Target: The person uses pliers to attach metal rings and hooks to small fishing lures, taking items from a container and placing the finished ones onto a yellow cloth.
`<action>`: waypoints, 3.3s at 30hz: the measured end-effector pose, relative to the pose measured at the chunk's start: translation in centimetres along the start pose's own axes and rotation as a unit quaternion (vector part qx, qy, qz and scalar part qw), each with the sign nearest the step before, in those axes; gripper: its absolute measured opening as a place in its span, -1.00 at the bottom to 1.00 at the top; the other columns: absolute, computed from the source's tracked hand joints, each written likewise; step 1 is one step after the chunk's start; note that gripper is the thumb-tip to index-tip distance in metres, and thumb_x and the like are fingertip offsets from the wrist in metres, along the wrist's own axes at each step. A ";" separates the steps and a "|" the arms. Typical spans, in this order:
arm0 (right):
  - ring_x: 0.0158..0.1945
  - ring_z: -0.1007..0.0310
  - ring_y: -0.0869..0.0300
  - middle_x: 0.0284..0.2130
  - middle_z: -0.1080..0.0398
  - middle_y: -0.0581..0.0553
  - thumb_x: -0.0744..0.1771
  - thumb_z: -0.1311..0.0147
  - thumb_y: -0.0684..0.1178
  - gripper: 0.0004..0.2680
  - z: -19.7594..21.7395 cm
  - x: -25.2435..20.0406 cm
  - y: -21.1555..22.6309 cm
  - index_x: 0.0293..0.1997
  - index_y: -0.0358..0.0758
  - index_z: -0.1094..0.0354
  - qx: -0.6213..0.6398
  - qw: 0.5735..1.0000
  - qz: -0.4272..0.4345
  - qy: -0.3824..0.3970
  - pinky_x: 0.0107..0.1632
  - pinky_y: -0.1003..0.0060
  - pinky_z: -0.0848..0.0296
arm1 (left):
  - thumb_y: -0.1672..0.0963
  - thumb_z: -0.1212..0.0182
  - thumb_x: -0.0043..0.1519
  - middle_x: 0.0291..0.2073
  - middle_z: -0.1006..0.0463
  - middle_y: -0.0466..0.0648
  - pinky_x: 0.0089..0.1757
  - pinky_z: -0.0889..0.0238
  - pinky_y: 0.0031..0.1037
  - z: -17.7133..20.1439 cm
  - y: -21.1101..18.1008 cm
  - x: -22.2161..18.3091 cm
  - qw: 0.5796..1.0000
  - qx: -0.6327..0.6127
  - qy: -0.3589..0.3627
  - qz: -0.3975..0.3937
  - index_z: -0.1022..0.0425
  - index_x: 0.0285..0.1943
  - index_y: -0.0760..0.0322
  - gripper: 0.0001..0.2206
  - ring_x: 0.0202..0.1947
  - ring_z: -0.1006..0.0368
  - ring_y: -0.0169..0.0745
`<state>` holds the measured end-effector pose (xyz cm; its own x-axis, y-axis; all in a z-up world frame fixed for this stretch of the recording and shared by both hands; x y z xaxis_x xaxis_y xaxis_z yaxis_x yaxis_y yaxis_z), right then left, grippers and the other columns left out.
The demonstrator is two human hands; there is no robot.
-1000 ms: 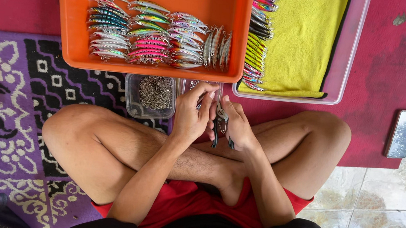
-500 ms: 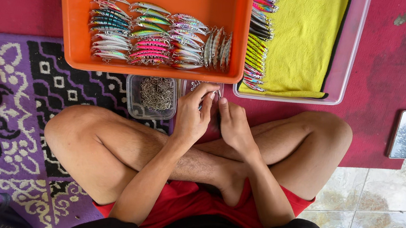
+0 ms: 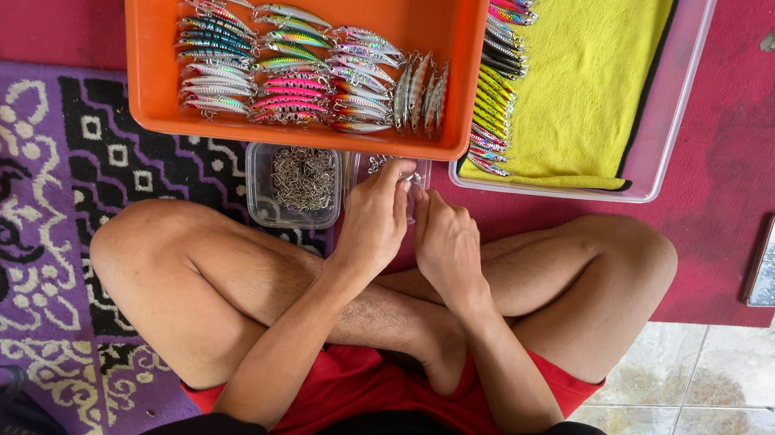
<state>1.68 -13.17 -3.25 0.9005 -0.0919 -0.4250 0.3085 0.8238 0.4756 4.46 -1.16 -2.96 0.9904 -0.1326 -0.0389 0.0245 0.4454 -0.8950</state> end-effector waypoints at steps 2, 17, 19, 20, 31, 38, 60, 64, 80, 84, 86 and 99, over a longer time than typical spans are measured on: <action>-0.47 -0.53 -0.16 -0.67 -0.39 -0.25 0.47 0.23 0.15 -0.65 -0.2 0.7 -0.9 -0.44 -0.20 -0.31 0.052 0.998 0.007 0.026 -0.36 -0.02 -0.49 | 0.29 0.01 0.34 -0.32 -0.61 0.29 -0.30 -0.47 -0.13 0.9 -0.7 0.2 1.000 -0.004 0.007 0.013 -0.44 0.09 0.35 -0.79 -0.36 -0.59 0.27; -0.28 -0.58 -0.21 -0.40 -0.47 -0.23 0.34 -0.04 0.19 -0.75 -2.1 0.7 -2.3 -0.23 -0.20 -0.41 -0.162 0.982 0.096 -0.021 -0.24 -0.11 -0.53 | 0.22 -0.05 0.39 -0.36 -0.60 0.10 -0.34 -0.44 -0.38 7.6 0.1 1.8 0.985 -0.154 -0.079 -0.014 -0.50 0.11 0.26 -0.82 -0.43 -0.53 -0.13; -0.28 -0.58 -0.21 -0.41 -0.47 -0.23 0.36 0.01 0.25 -0.70 -2.7 1.1 -2.2 -0.23 -0.23 -0.39 -0.201 0.976 0.083 -0.025 -0.25 -0.09 -0.52 | 0.24 -0.07 0.37 -0.36 -0.60 0.13 -0.31 -0.46 -0.29 7.7 -0.5 2.0 0.985 -0.148 -0.085 -0.027 -0.52 0.10 0.27 -0.81 -0.41 -0.57 -0.01; -0.26 -0.58 -0.18 -0.40 -0.45 -0.20 0.37 0.06 0.26 -0.69 -2.9 1.2 -2.3 -0.19 -0.21 -0.35 -0.234 0.970 0.070 -0.022 -0.24 -0.09 -0.51 | 0.23 -0.08 0.37 -0.38 -0.61 0.09 -0.31 -0.44 -0.30 7.6 -0.6 1.9 0.986 -0.142 -0.081 -0.025 -0.53 0.09 0.21 -0.81 -0.39 -0.57 -0.04; -0.15 -0.53 -0.28 -0.30 -0.43 -0.26 0.34 0.09 0.17 -0.70 -5.4 0.5 -0.4 -0.01 -0.28 -0.24 -0.263 0.959 0.092 0.050 -0.22 -0.20 -0.46 | 0.21 -0.09 0.34 -0.44 -0.62 0.03 -0.46 -0.26 -0.50 8.0 -1.4 1.8 0.987 -0.135 -0.077 -0.025 -0.56 0.03 0.13 -0.82 -0.47 -0.48 -0.16; -0.36 -0.57 -0.30 -0.43 -0.43 -0.29 0.34 0.07 0.16 -0.72 -7.3 2.0 -1.1 -0.15 -0.30 -0.29 -0.227 0.968 0.090 0.048 -0.34 -0.16 -0.50 | 0.22 -0.09 0.32 -0.39 -0.63 0.06 -0.49 -0.32 -0.46 7.9 -1.3 1.7 0.985 -0.151 -0.076 -0.020 -0.55 0.01 0.14 -0.82 -0.44 -0.51 -0.10; -0.33 -0.57 -0.36 -0.49 -0.48 -0.36 0.37 0.02 0.10 -0.78 -0.7 -0.1 2.2 -0.23 -0.25 -0.39 -0.100 0.989 0.096 0.050 -0.24 -0.22 -0.52 | 0.17 -0.15 0.31 -0.33 -0.61 0.14 -0.37 -0.36 -0.35 6.0 1.4 1.3 0.988 -0.152 -0.034 0.007 -0.10 0.32 0.30 -0.57 -0.45 -0.50 -0.05; -0.31 -0.57 -0.34 -0.46 -0.48 -0.32 0.37 0.01 0.12 -0.79 1.0 -1.6 2.5 -0.21 -0.22 -0.39 -0.073 0.991 0.102 0.039 -0.24 -0.23 -0.51 | 0.27 -0.17 0.26 -0.29 -0.65 0.16 -0.22 -0.42 -0.18 7.1 -0.3 1.4 0.990 -0.140 -0.013 0.018 -0.08 0.35 0.36 -0.52 -0.34 -0.59 0.12; -0.47 -0.34 0.11 -0.56 -0.33 -0.18 0.23 -0.35 -0.02 -0.80 1.5 -0.1 -0.9 -0.27 -0.27 -0.40 0.277 0.955 0.081 0.072 -0.34 0.26 -0.34 | 0.29 -0.26 0.17 -0.36 -0.64 0.04 -0.10 -0.40 -0.33 6.5 0.0 1.9 0.977 -0.211 0.011 0.021 -0.20 0.36 0.22 -0.45 -0.30 -0.58 -0.11; -0.35 -0.44 0.29 -0.33 -0.50 -0.20 0.28 -0.24 -0.29 -0.86 -0.1 0.5 0.4 -0.26 -0.30 -0.30 0.525 0.848 0.067 -0.002 -0.31 0.48 -0.41 | 0.32 -0.26 0.17 -0.38 -0.64 0.09 -0.11 -0.42 -0.26 6.7 -1.5 2.0 0.976 -0.217 0.011 0.011 -0.19 0.37 0.29 -0.43 -0.33 -0.58 -0.01; -0.36 -0.46 0.28 -0.33 -0.50 -0.22 0.27 -0.27 -0.31 -0.84 -0.7 0.7 0.1 -0.28 -0.31 -0.28 0.525 0.847 0.080 -0.026 -0.33 0.48 -0.43 | 0.32 -0.27 0.16 -0.39 -0.64 0.10 -0.13 -0.43 -0.24 6.6 -2.2 1.7 0.979 -0.203 0.002 0.008 -0.18 0.37 0.32 -0.43 -0.34 -0.59 0.02; -0.28 -0.54 0.19 -0.35 -0.50 -0.27 0.29 -0.27 -0.31 -0.81 -1.0 1.0 -1.1 -0.32 -0.29 -0.23 0.533 0.834 0.127 -0.071 -0.29 0.44 -0.52 | 0.30 -0.16 0.26 -0.27 -0.65 0.21 -0.25 -0.45 -0.28 5.5 -0.8 1.6 0.979 -0.203 0.034 -0.001 -0.10 0.40 0.34 -0.48 -0.27 -0.62 0.13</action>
<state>1.93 -13.62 -4.97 0.9821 -0.1182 -0.1467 0.1311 -0.1307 0.9827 6.78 3.13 0.14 0.9789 -0.1971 -0.0537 -0.0431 0.0576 -0.9974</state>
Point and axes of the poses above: each hand's wrist, its own x-axis towards the middle knuckle, its own z-axis out of the back of the hand, y = z × x, the point moved 5 cm from there along x, towards the middle knuckle
